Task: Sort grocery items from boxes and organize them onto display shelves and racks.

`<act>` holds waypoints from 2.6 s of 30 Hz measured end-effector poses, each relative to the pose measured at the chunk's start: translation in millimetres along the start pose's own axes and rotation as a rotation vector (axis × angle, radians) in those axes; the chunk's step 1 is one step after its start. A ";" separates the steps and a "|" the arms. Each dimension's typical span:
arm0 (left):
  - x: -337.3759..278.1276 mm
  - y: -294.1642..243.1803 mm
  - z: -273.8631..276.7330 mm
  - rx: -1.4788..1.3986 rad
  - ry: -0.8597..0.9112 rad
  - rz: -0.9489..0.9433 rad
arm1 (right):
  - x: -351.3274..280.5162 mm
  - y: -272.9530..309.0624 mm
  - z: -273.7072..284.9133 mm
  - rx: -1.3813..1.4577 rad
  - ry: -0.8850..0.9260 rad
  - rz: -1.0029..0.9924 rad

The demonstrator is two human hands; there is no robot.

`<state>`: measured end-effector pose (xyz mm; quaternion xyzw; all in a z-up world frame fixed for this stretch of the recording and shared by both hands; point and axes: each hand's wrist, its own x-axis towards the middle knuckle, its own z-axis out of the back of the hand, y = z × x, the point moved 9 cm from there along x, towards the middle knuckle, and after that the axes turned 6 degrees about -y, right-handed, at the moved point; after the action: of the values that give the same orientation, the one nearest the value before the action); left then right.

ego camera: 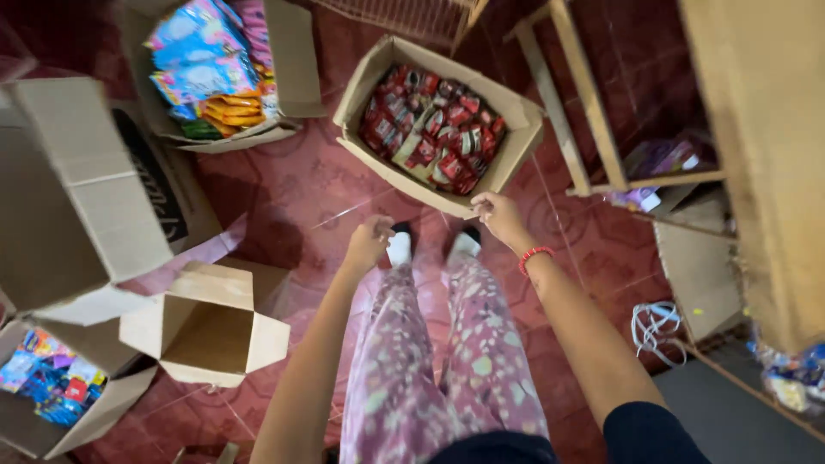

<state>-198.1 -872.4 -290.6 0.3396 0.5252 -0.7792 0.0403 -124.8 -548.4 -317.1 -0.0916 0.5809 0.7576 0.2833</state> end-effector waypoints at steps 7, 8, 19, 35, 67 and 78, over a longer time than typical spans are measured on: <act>85.5 -37.1 -10.7 0.199 -0.126 -0.197 | 58.6 -33.6 -63.1 -0.185 0.010 -0.013; 98.1 -49.1 -12.0 0.179 -0.146 -0.281 | 72.5 -25.6 -70.6 -0.286 0.005 0.077; 184.4 0.4 -14.1 0.159 -0.319 -0.437 | 242.3 -119.7 -234.7 -0.869 0.296 0.470; 165.9 8.9 -12.3 -0.102 -0.281 -0.171 | 223.5 -93.7 -185.2 -1.263 0.320 0.430; -83.0 -160.8 38.5 -0.472 -0.478 -0.044 | -34.8 16.7 -113.3 0.280 -0.141 -0.337; -179.8 -306.8 37.0 -0.587 -0.175 -0.235 | -110.7 234.2 -29.4 -0.158 -0.544 0.515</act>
<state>-207.1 -820.0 63.0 0.1826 0.7574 -0.6202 0.0913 -164.8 -650.1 -80.4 0.2403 0.4282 0.8430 0.2196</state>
